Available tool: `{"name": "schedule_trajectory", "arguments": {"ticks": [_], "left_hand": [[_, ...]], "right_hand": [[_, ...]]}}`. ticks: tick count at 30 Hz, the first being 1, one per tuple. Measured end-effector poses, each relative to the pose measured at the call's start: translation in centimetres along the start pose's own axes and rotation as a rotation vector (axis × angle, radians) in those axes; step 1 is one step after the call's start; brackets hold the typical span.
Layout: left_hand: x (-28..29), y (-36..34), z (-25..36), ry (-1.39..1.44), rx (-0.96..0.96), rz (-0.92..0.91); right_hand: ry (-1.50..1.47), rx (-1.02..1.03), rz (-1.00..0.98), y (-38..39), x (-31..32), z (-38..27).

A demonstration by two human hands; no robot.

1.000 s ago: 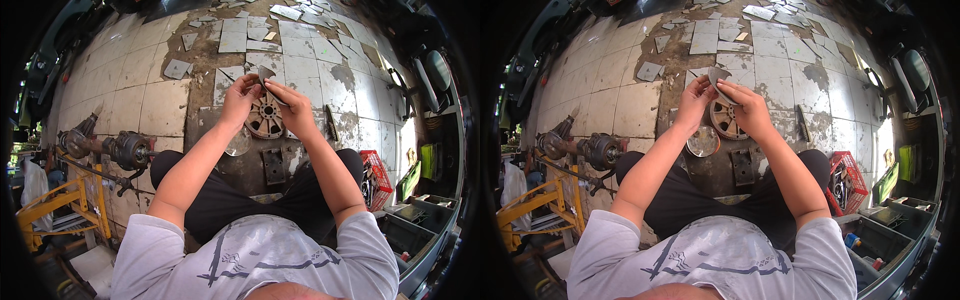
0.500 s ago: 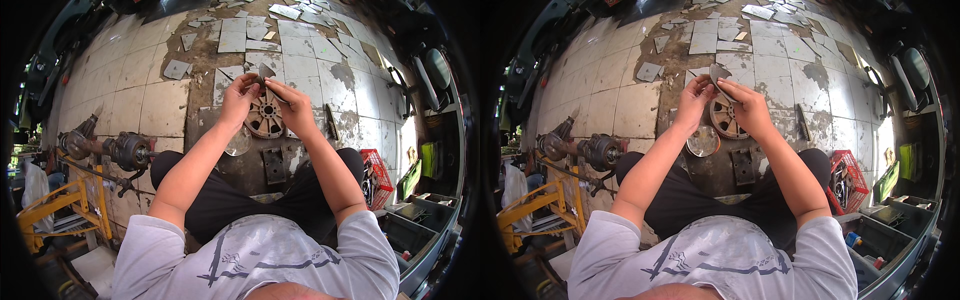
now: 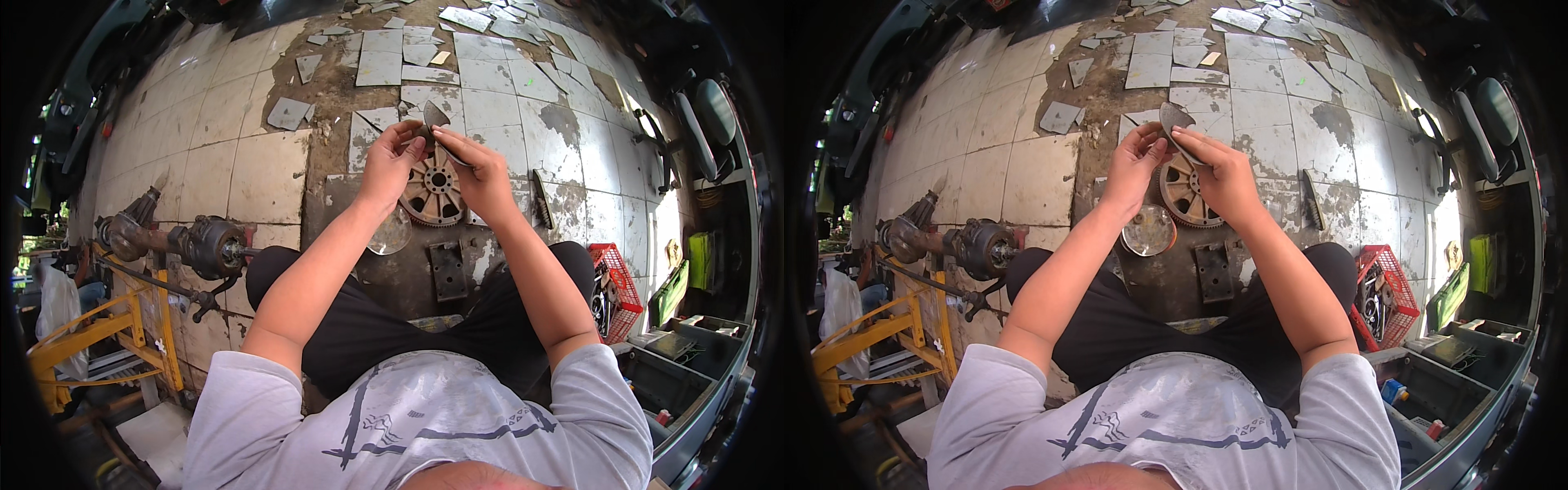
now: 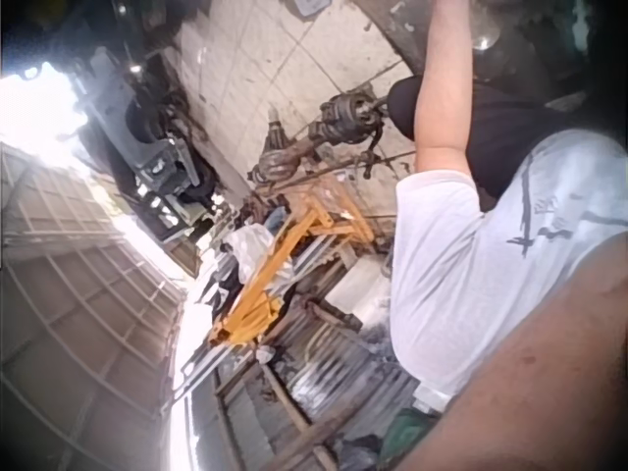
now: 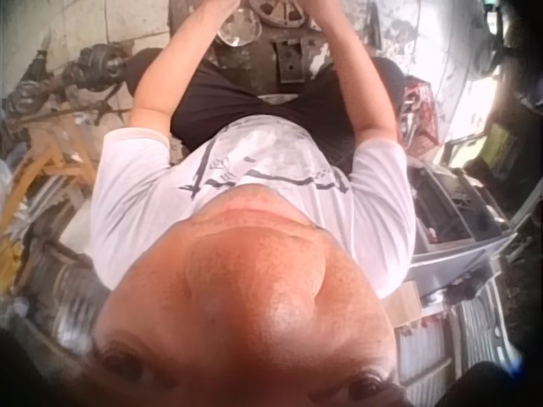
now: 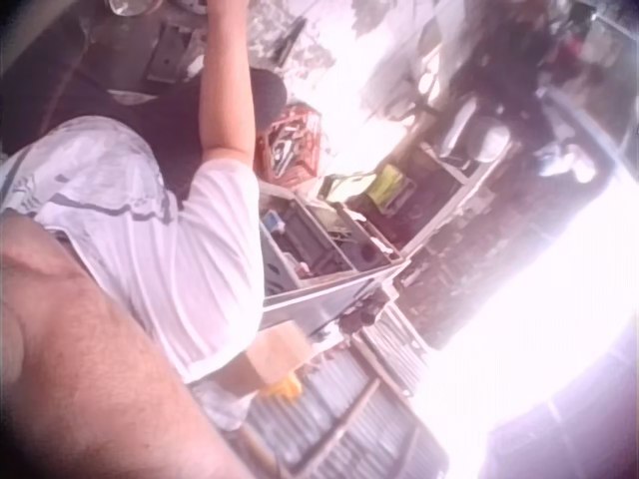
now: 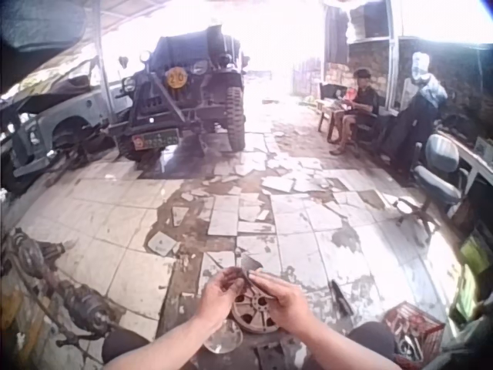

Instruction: The person sits on the floor and disassembles a mechanical part, removing small components and placing them into a red can. They then use a metal file to smooth the edges of a small metal piece.

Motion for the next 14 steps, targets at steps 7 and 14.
{"name": "schedule_trajectory", "arguments": {"ticks": [7,14], "left_hand": [[0.0,0.3,0.0,-0.019,0.031,-0.017],[0.5,0.0,-0.5,-0.020,0.025,-0.031]], "right_hand": [[-0.017,-0.046,0.007,0.1,-0.2,0.0],[0.019,0.054,0.024,-0.2,0.2,-0.2]]}}
Point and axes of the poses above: each hand's wrist, its own y-axis away from the middle knuckle, its own x-axis out of the back of the hand, z = x × y, the point moved 1 cm from there along -y, towards the middle knuckle, and after that the axes turned 7 degrees about y, right-handed, at the moved point
